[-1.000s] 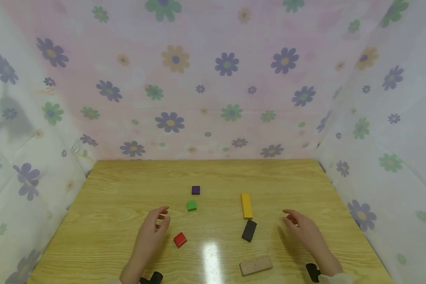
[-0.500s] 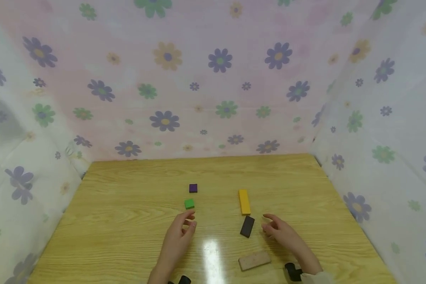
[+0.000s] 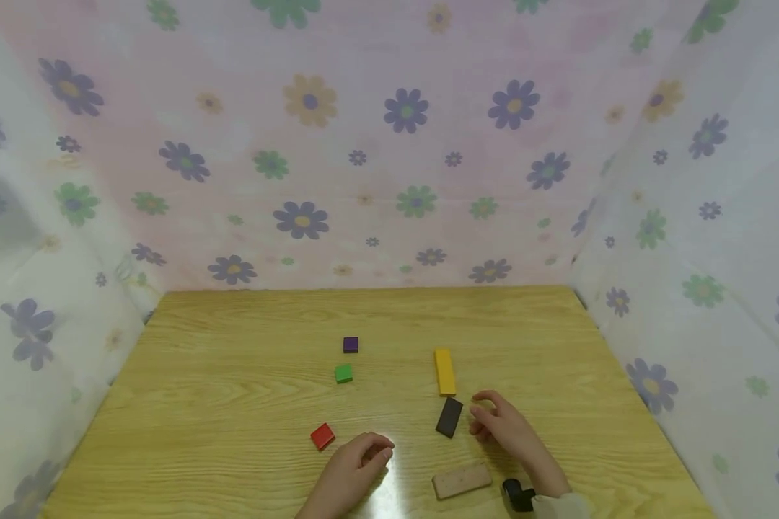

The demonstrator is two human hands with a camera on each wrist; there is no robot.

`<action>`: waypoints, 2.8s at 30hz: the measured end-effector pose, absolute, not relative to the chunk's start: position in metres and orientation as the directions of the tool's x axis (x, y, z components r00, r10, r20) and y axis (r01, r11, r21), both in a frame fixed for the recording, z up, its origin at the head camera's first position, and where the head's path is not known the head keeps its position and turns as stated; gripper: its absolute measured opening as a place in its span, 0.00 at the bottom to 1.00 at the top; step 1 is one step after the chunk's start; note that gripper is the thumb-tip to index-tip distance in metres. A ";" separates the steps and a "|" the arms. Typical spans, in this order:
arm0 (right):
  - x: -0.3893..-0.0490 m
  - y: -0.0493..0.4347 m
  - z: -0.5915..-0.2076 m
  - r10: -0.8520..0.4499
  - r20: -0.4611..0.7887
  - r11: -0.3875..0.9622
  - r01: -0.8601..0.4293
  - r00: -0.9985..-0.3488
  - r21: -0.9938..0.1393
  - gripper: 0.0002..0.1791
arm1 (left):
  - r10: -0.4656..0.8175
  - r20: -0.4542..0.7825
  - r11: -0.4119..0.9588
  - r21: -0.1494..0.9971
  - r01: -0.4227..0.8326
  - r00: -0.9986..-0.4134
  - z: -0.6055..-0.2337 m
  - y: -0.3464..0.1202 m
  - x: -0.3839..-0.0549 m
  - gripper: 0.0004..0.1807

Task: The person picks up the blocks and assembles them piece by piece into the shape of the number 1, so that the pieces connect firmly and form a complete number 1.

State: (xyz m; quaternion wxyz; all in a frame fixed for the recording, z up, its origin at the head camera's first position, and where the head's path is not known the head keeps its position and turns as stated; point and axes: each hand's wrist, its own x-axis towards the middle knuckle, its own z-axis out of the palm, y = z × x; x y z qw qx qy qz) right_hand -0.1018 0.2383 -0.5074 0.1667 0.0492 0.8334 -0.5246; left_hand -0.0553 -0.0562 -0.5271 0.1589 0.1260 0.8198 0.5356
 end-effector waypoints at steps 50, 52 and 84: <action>-0.116 0.196 -0.501 -0.022 -0.304 0.891 0.119 -0.952 -0.438 0.46 | 0.444 -0.157 0.737 0.625 0.259 -0.882 -0.531 0.007 -0.045 0.15; -0.115 0.196 -0.501 -0.016 -0.311 0.887 0.131 -0.950 -0.444 0.45 | 0.443 -0.159 0.740 0.620 0.260 -0.882 -0.533 0.008 -0.044 0.15; -0.099 0.206 -0.512 0.037 -0.304 0.704 0.241 -0.952 -0.668 0.26 | 0.381 -0.106 0.764 0.596 0.248 -0.918 -0.541 0.004 -0.040 0.15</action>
